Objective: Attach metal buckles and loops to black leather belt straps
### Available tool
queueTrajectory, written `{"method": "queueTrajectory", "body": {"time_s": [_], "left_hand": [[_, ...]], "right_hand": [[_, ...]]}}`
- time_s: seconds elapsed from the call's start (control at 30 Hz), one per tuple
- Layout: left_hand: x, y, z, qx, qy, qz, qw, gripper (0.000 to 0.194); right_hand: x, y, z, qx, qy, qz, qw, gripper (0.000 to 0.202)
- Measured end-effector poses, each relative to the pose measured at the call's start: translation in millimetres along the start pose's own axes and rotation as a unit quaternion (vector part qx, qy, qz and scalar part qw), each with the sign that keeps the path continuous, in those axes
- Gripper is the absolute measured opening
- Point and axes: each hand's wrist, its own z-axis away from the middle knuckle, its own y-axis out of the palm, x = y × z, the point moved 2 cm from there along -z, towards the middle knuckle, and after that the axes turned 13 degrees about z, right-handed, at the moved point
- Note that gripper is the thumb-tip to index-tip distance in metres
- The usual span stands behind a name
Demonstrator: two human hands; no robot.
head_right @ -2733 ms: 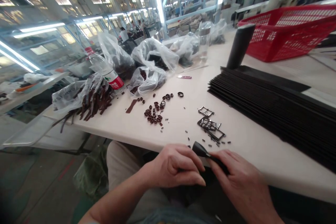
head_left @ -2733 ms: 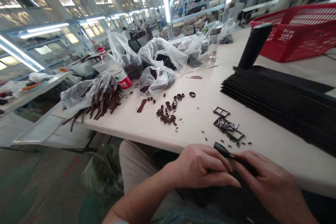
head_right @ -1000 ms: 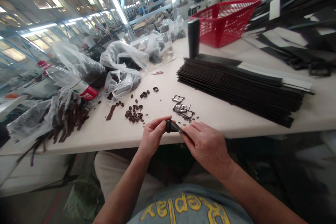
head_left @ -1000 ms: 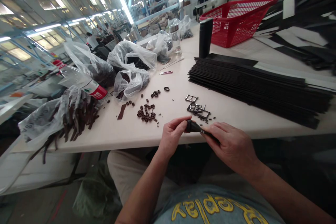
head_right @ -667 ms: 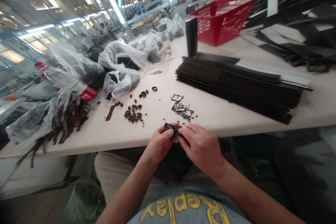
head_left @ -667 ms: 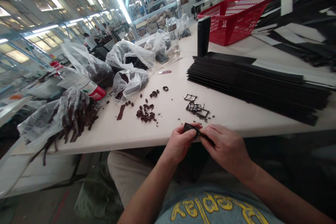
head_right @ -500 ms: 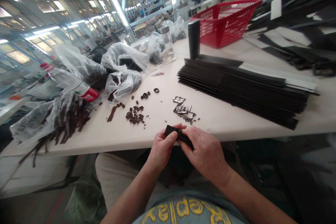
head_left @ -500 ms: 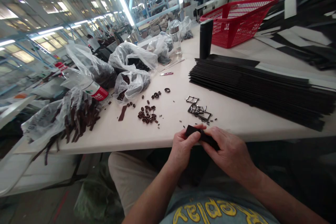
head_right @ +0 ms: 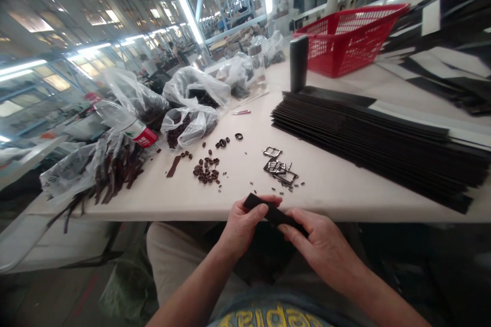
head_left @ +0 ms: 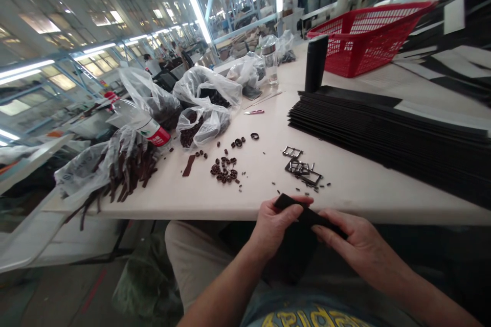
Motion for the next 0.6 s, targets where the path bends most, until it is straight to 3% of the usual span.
{"method": "queueTrajectory", "body": {"time_s": [0.2, 0.43, 0.6], "left_hand": [[4, 18.6, 5, 0.044, 0.029, 0.027, 0.998, 0.026], [-15, -5.7, -3, -0.046, 0.062, -0.033, 0.996, 0.034], [-14, -4.2, -2, -0.042, 0.044, -0.033, 0.998, 0.051]], "right_hand": [[8, -6, -4, -0.048, -0.036, 0.020, 0.998, 0.026], [-4, -23, -5, -0.028, -0.044, 0.091, 0.994, 0.025], [-5, -8, -2, -0.142, -0.104, 0.197, 0.965, 0.043]]}}
